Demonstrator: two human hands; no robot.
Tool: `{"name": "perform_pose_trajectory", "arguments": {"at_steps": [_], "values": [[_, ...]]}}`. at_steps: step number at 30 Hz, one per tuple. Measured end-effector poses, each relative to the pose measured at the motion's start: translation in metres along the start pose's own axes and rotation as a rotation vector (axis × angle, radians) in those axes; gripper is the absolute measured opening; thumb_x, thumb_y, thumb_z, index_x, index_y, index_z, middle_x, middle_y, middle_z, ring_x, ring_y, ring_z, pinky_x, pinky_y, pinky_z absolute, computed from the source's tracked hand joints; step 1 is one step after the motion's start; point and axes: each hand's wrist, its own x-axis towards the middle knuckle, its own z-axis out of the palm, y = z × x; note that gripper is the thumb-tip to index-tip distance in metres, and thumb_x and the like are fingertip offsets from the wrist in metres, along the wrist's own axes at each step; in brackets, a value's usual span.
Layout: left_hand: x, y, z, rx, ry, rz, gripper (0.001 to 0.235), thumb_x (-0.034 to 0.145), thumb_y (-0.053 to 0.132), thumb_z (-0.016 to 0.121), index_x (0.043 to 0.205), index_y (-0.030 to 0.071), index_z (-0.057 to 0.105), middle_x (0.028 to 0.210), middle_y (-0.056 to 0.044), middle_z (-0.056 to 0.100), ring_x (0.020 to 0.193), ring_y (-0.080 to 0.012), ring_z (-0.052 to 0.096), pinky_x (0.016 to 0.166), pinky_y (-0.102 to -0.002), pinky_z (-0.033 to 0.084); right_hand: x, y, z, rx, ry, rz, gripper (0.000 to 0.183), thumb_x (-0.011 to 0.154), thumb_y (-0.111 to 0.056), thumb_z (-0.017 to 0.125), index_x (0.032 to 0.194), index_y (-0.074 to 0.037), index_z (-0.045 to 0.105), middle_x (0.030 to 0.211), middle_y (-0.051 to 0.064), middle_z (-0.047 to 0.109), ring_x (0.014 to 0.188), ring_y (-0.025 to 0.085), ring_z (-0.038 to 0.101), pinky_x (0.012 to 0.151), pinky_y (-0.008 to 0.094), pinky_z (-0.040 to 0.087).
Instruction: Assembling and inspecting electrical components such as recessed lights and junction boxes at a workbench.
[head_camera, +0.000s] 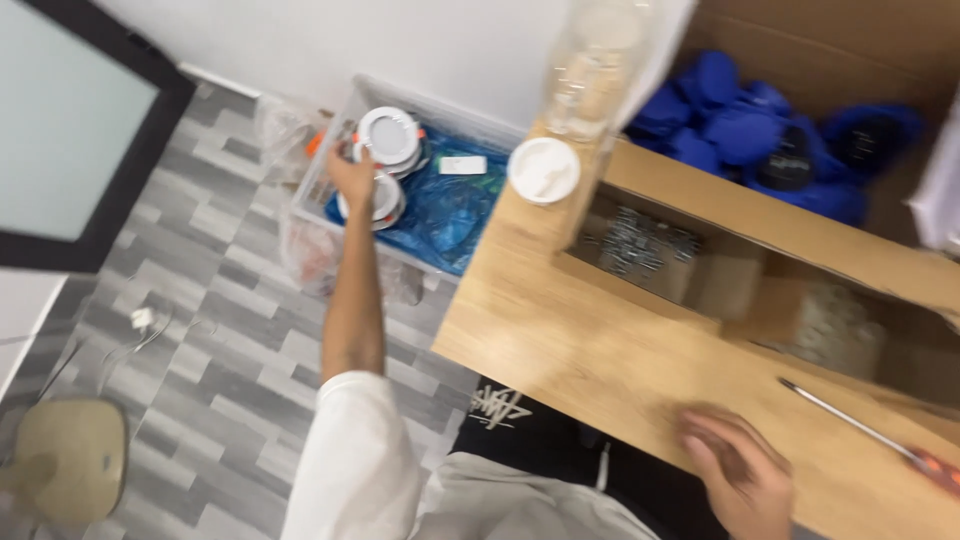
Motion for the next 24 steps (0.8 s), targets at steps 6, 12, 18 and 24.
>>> {"name": "perform_pose_trajectory", "arguments": {"at_steps": [6,12,18,24], "values": [[-0.033,0.183,-0.1,-0.218,-0.161,0.008,0.024,0.105,0.031,0.072,0.124,0.016,0.072,0.121,-0.002,0.08,0.114,-0.0165,0.076,0.104,-0.032,0.055,0.01,-0.005,-0.008,-0.002,-0.085,-0.118,0.022,0.097,-0.01,0.075,0.116,-0.001,0.08,0.117,0.013,0.082,0.1,0.02,0.082,0.09,0.026,0.069],[-0.106,0.43,-0.216,-0.492,-0.398,0.551,0.018,0.119,0.015,0.06,0.133,0.003,0.063,0.13,-0.013,0.067,0.123,-0.0238,0.067,0.103,-0.036,0.058,0.01,-0.004,-0.011,0.089,-0.097,-0.124,0.021,0.097,-0.011,0.078,0.115,-0.004,0.081,0.112,0.01,0.083,0.1,0.02,0.08,0.088,0.028,0.066],[-0.189,0.596,-0.262,-0.542,-0.688,1.045,0.018,0.114,0.002,0.07,0.131,-0.001,0.068,0.128,-0.019,0.067,0.119,-0.0332,0.063,0.097,-0.042,0.055,0.01,-0.014,-0.017,0.133,-0.112,-0.193,0.019,0.101,-0.013,0.075,0.117,-0.003,0.08,0.113,0.01,0.082,0.102,0.02,0.08,0.091,0.028,0.065],[-0.236,0.652,-0.161,0.003,-0.98,1.258,0.042,0.113,0.038,0.067,0.137,0.003,0.066,0.131,-0.015,0.065,0.12,-0.0375,0.064,0.09,-0.051,0.055,0.005,-0.019,-0.021,0.131,-0.105,-0.177,0.019,0.103,-0.017,0.073,0.116,-0.005,0.08,0.115,0.008,0.081,0.104,0.02,0.08,0.086,0.028,0.067]]}}
